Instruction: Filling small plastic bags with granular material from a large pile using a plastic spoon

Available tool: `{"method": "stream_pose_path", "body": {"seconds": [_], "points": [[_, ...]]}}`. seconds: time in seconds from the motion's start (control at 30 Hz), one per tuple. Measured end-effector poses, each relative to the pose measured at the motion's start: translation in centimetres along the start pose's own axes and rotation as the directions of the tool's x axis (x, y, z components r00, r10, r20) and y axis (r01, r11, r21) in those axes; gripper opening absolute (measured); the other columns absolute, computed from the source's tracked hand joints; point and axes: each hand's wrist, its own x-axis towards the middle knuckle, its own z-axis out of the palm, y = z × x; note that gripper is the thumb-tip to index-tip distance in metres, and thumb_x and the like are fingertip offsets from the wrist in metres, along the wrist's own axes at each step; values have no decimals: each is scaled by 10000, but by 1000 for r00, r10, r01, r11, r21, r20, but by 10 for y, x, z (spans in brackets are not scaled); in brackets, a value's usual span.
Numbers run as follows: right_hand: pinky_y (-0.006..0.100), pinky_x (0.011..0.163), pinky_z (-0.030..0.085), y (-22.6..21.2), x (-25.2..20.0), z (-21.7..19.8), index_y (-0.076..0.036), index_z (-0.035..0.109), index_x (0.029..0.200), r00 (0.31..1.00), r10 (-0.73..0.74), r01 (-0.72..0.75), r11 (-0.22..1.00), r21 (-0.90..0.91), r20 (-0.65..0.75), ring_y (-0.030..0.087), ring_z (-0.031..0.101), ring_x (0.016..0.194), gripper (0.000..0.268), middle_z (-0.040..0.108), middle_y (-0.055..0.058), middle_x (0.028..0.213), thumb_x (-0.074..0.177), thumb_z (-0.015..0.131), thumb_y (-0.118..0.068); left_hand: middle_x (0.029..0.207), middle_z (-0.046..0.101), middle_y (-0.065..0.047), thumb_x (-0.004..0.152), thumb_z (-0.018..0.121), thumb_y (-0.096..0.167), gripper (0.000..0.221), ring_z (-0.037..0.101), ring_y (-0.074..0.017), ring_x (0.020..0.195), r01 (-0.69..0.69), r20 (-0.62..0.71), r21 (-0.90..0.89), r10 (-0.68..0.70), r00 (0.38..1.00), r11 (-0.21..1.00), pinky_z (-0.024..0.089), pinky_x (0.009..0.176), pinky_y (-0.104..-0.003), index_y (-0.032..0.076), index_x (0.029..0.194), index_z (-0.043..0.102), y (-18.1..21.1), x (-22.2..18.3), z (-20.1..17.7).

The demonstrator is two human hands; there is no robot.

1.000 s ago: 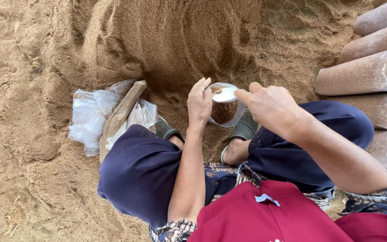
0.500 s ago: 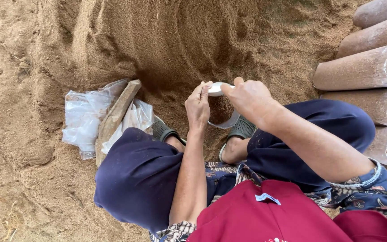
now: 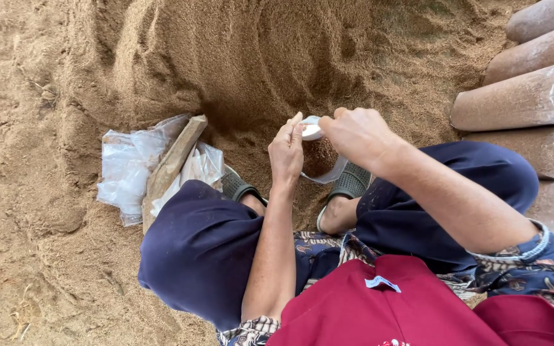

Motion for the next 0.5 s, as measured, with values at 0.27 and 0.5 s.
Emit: {"method": "stream_pose_path", "body": {"seconds": [0.27,0.5], "points": [[397,766,591,-12,-32,-82,-107,725,1075,985,-79,98,988,-120,154,240,740,830,191,735,66,895,981,577,-184,1539,356,-225,1022,498,260,524,289,-422,1491,78,-297,-243,-150,943,967,187,1239,-583,90,1514,440,23,-47,-2],[350,809,433,-4,-34,-69,-181,730,944,969,-229,245,833,-497,94,168,718,828,131,743,-34,823,918,629,-103,1278,394,-89,950,681,202,521,401,-229,1223,198,-329,-596,-462,824,779,378,1044,-432,158,1349,349,-44,-76,31]]}}
